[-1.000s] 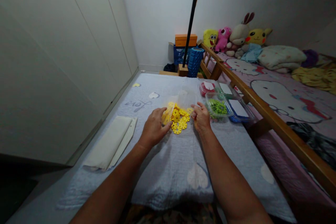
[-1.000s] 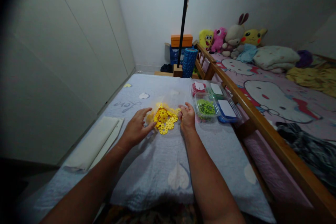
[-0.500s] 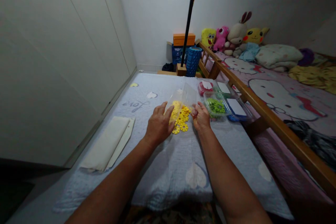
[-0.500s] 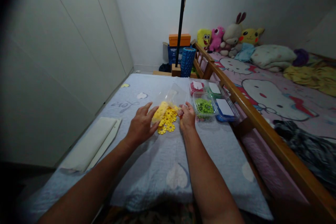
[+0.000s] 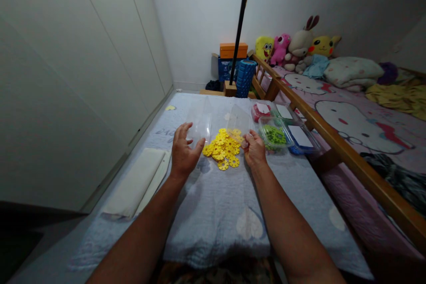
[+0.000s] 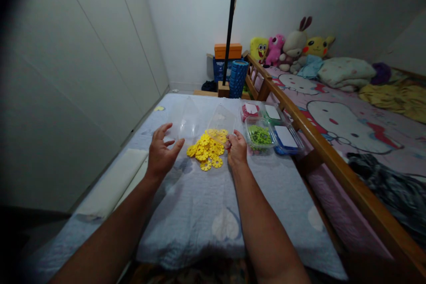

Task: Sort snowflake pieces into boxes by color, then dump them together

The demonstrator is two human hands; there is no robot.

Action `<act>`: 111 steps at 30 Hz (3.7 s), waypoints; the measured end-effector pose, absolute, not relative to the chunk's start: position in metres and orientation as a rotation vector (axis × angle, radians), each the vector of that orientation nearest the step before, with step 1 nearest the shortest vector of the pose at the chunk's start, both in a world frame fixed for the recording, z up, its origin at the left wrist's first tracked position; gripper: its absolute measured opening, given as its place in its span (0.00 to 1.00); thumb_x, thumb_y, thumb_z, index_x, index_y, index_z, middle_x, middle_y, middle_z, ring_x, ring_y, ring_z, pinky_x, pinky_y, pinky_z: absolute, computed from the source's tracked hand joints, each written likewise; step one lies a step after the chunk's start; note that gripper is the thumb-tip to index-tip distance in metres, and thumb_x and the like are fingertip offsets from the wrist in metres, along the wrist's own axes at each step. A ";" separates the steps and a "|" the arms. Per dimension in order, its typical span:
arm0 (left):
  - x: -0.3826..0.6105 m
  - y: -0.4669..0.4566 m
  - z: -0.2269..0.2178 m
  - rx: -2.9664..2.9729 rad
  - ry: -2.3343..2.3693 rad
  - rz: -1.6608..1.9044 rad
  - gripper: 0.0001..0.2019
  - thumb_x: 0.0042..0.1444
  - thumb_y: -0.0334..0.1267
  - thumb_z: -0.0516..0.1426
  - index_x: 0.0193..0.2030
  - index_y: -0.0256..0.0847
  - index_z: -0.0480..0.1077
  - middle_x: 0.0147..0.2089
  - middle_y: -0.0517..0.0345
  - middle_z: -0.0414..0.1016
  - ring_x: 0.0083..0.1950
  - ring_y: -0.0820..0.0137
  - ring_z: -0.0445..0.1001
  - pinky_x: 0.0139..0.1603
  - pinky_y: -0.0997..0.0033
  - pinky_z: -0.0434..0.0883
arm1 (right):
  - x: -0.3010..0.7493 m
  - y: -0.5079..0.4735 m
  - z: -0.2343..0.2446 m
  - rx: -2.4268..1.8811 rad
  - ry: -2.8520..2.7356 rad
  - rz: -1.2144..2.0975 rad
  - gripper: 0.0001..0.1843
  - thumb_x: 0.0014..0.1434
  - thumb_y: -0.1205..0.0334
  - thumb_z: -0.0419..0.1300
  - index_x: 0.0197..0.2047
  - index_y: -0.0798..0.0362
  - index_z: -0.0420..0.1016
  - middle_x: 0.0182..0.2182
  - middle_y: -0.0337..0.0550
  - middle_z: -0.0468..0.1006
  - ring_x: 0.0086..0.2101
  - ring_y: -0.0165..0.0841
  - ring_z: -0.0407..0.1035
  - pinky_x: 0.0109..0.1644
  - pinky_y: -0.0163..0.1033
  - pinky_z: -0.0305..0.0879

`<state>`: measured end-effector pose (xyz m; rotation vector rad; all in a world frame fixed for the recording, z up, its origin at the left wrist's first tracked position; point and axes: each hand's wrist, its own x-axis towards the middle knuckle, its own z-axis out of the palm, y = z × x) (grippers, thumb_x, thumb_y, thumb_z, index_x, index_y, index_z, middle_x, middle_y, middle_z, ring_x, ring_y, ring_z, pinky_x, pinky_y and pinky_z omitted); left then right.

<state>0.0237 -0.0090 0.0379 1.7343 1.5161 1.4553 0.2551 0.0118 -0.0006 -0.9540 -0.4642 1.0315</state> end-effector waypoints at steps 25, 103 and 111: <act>0.039 -0.017 0.023 0.833 0.988 1.145 0.27 0.57 0.48 0.61 0.62 0.48 0.63 0.54 0.53 0.75 0.46 0.70 0.79 0.47 0.68 0.79 | 0.219 -0.003 0.007 -1.157 -0.805 0.941 0.28 0.47 0.52 0.69 0.50 0.53 0.72 0.26 0.27 0.69 0.19 0.23 0.60 0.21 0.31 0.55; -0.008 0.017 0.019 1.192 1.335 1.146 0.20 0.47 0.56 0.62 0.27 0.38 0.77 0.30 0.54 0.78 0.34 0.65 0.71 0.38 0.68 0.67 | 0.180 -0.011 0.013 -1.401 -1.445 0.666 0.17 0.66 0.46 0.52 0.32 0.49 0.69 0.28 0.38 0.71 0.32 0.34 0.66 0.39 0.38 0.58; -0.006 0.018 0.017 1.119 1.388 1.184 0.12 0.42 0.48 0.61 0.24 0.41 0.75 0.26 0.59 0.74 0.32 0.68 0.67 0.36 0.71 0.64 | 0.178 -0.006 0.010 -1.448 -1.385 0.732 0.18 0.65 0.46 0.52 0.28 0.48 0.65 0.27 0.37 0.70 0.31 0.34 0.64 0.36 0.37 0.55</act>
